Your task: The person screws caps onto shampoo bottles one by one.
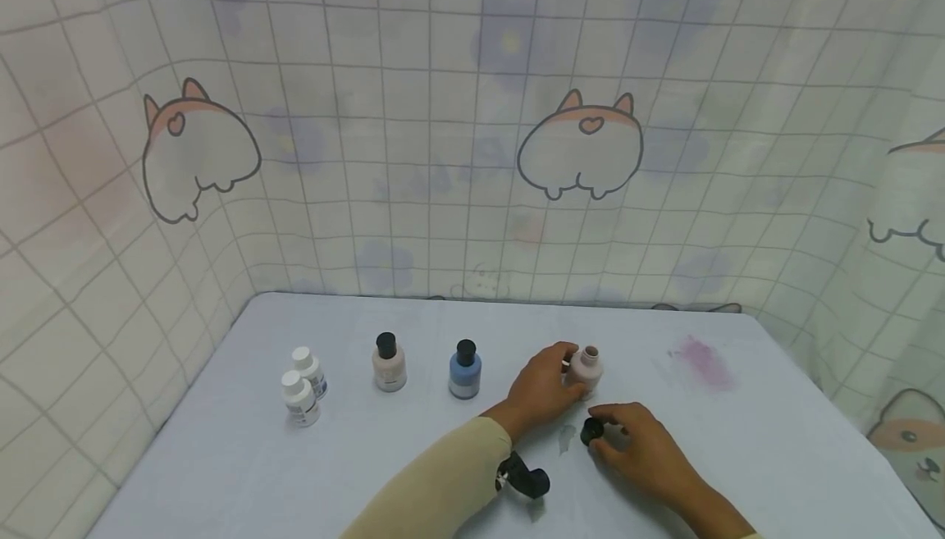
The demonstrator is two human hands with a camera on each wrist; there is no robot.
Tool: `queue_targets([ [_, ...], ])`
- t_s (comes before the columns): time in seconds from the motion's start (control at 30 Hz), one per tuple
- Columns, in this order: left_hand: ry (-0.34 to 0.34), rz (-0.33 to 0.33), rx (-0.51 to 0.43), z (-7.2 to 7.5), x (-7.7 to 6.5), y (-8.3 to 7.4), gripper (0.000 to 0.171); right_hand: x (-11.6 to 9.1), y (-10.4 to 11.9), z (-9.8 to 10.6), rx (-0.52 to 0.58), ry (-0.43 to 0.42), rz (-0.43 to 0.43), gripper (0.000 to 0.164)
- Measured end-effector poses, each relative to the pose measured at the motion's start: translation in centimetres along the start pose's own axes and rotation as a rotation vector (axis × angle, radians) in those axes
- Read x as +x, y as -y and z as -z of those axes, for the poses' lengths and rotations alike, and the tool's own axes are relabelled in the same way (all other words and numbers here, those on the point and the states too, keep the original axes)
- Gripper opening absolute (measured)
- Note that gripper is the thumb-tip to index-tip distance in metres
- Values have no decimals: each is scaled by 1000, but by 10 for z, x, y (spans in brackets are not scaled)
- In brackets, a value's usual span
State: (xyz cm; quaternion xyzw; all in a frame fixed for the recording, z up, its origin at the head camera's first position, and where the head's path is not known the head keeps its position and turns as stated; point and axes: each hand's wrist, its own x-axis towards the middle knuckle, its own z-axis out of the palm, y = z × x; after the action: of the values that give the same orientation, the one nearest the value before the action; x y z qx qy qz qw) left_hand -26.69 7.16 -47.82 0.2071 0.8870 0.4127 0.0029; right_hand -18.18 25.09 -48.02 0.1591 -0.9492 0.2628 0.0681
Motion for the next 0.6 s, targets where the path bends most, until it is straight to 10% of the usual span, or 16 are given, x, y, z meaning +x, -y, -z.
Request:
queue_targets([
  [0.6,10,-97,-108,21,-20,2,50,1,2,11,64,-13,4,38],
])
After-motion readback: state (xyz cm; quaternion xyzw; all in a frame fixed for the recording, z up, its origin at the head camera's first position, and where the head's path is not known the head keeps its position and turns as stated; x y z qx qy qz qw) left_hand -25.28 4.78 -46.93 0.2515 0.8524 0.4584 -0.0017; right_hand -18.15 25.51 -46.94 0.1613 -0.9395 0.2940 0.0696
